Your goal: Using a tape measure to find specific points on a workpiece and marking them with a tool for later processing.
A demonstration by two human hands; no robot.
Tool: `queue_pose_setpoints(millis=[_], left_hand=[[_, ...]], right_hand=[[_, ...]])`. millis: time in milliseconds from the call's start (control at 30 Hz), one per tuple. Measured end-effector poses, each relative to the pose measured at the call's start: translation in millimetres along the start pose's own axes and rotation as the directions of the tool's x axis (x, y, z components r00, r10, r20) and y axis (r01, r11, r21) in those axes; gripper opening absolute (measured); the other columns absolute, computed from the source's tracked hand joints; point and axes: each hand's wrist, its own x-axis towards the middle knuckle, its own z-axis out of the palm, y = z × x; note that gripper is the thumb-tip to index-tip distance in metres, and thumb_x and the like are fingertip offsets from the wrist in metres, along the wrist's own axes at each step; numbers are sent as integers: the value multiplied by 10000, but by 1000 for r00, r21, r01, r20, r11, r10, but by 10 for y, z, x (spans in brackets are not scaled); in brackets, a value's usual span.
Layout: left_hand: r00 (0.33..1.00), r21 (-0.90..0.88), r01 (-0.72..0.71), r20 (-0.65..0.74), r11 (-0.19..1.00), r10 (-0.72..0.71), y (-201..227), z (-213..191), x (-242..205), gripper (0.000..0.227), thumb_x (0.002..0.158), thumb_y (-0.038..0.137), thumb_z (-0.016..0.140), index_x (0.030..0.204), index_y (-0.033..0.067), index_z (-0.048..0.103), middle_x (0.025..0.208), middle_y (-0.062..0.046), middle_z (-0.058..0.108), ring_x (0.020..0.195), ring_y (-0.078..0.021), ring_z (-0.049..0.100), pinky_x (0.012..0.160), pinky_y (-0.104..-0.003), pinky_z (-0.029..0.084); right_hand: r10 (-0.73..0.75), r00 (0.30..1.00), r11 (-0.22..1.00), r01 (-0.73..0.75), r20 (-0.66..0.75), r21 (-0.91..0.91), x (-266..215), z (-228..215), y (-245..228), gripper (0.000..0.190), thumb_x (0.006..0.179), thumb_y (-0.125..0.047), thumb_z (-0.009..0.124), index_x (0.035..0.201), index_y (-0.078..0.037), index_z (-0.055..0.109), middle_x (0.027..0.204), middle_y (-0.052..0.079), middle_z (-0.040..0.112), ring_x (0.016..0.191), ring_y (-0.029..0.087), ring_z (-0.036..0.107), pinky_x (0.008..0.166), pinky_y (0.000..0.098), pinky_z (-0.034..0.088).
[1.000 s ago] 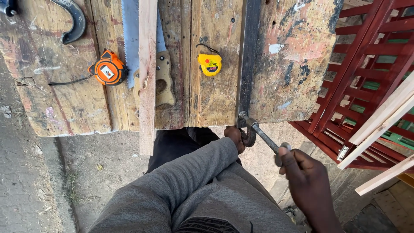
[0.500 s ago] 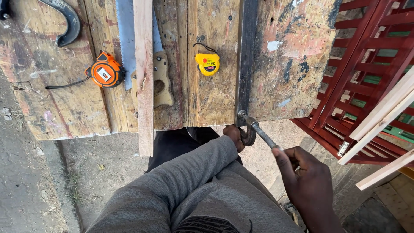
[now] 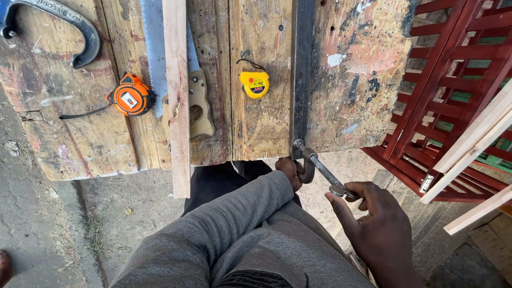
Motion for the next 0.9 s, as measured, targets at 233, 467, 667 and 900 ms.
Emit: queue_pose_setpoints(millis=[233,467,667,900], left_hand=[[998,-20,55,17,998,-55,-32,-21,7,230,847,326,288,687,164,319,615,12,322,483,-104,311,389,-263,234],[997,-8,-76,22,997,76,-9,-5,-250,247,849,225,258,812,87,460,710,-61,475,566,-172,470,441,-305,362],[997,-10,-72,11,997,72,-11,11,-216,206,838,171,258,691,121,392,610,-54,407,460,-153,406,368,-288,305],[979,-57,201,-12,978,-202,-88,-2,424,261,825,340,301,648,188,183,575,42,155,433,-74,178,388,-255,137]], right_hand=[[279,891,719,-440,357,537,111,-54,-20,434,875,-327,389,707,0,620,593,125,589,498,206,434,527,332,327],[268,793,491,-601,546,631,82,-117,-131,340,891,-237,313,962,35,505,827,219,546,692,306,458,563,379,319],[-401,900,902,355,-171,-247,87,19,102,317,713,-468,562,766,-159,612,742,-14,561,742,217,541,657,357,398],[418,826,717,-555,378,421,166,16,-1,495,826,-418,387,728,-1,636,719,125,640,722,233,494,813,376,320]])
